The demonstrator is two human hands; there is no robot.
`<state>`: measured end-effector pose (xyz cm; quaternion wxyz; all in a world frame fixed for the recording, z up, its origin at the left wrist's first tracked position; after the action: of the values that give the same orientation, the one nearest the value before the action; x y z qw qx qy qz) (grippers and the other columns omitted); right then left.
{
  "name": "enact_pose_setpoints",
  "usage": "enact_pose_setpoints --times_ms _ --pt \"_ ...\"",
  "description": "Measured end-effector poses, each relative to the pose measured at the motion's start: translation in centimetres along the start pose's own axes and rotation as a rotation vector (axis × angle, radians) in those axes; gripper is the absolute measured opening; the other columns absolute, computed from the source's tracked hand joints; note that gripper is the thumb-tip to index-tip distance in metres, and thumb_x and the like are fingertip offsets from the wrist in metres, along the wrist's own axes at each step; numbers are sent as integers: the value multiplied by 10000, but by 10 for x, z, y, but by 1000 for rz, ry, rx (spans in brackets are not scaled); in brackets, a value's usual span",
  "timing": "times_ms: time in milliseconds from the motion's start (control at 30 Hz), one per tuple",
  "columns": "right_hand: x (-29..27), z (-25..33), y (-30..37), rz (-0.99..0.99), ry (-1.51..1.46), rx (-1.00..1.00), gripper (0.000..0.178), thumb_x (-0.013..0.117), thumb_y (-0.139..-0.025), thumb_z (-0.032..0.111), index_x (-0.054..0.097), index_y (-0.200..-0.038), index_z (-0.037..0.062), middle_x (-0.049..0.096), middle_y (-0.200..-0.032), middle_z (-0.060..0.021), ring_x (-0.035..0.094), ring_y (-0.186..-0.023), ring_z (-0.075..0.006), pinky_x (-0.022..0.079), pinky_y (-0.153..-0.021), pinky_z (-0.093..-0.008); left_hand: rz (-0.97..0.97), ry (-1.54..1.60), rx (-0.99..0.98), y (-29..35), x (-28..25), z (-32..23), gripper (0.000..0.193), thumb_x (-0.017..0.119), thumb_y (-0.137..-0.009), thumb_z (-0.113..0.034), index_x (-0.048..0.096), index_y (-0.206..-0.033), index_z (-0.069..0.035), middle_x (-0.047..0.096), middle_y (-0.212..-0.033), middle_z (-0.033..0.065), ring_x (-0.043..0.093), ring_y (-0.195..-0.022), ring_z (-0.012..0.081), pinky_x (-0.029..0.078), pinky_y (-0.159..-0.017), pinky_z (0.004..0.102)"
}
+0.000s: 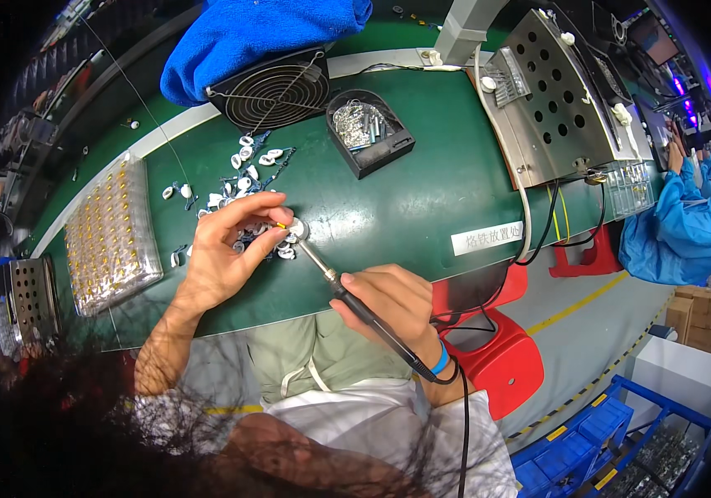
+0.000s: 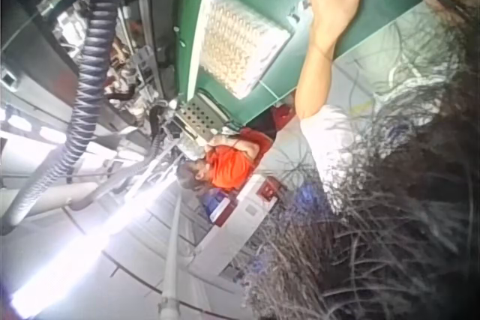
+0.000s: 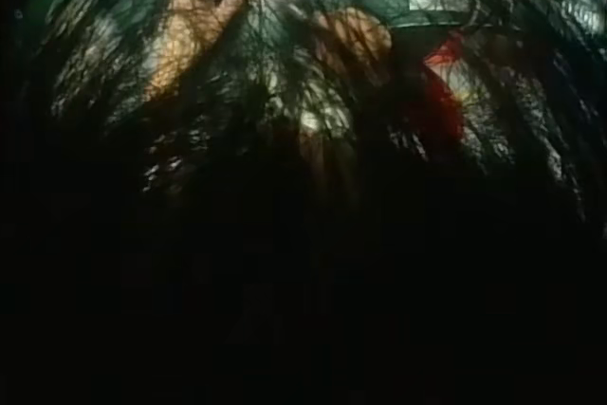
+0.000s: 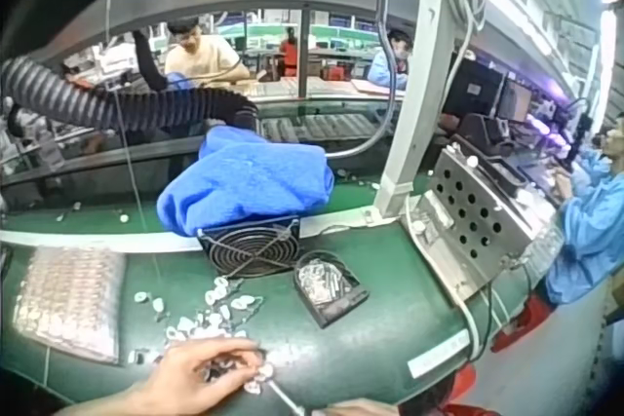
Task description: Soldering small electronic components onto circuit boards at an industrial workstation.
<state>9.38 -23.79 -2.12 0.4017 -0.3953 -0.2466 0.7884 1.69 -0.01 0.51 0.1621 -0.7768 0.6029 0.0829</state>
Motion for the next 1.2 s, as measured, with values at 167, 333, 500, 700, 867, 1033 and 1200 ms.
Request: enact_pose_setpoints --times_ms 167,333,500,700,867,1033,1200 --pt "-1 0 -1 -7 4 -13 358 883 -741 62 726 -1046 -40 731 -841 -138 720 -701 -290 582 -606 -346 0 -18 -1 0 0 -1 393 729 -917 72 650 -1300 37 750 -1083 117 731 -1033 189 585 -960 313" --pt "-3 0 5 -7 -3 15 385 888 -747 73 691 -1059 -36 723 -853 -164 736 -749 -321 592 -650 -371 6 -37 11 0 -1 0 394 730 -915 71 650 -1299 34 749 -1081 114 730 -1032 188 586 -955 310" --pt "-4 -1 7 -14 -22 42 373 884 -753 83 690 -1048 -35 721 -846 -170 737 -746 -327 594 -650 -374 17 -2 3 0 0 -3 394 712 -917 85 635 -1301 41 749 -1077 112 726 -1055 197 571 -986 320" --pt "-4 -1 6 0 -33 32 358 881 -752 79 694 -1034 -39 719 -837 -169 737 -747 -328 593 -648 -374 37 26 -10 0 -1 -4 403 694 -928 89 609 -1319 37 754 -1113 128 725 -1088 208 559 -1006 329" --pt "-5 -1 5 4 -24 25 375 880 -749 66 690 -1054 -42 719 -844 -170 736 -748 -329 593 -648 -376 57 38 8 0 -2 -3 405 678 -941 91 597 -1333 33 761 -1137 142 721 -1119 210 552 -1015 330" --pt "-4 -2 5 7 -30 20 382 881 -749 63 687 -1060 -44 719 -846 -172 735 -748 -328 592 -647 -375 61 45 18 0 -2 -2 401 673 -946 89 596 -1336 31 767 -1136 142 720 -1127 208 551 -1015 331" --pt "-5 -2 5 5 -31 22 380 881 -752 66 687 -1059 -47 718 -840 -178 735 -749 -326 592 -646 -371 50 -47 116 -1 -2 -3 321 699 -913 91 678 -1227 26 774 -1108 142 741 -1050 228 576 -950 334"
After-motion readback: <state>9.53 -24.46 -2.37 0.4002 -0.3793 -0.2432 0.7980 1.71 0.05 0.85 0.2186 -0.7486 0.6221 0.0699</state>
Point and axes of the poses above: each hand's wrist, its own y-axis away from the middle knuckle, its own x-axis out of the palm, z = x × y, the point moved 2 cm from there along -y, towards the middle knuckle
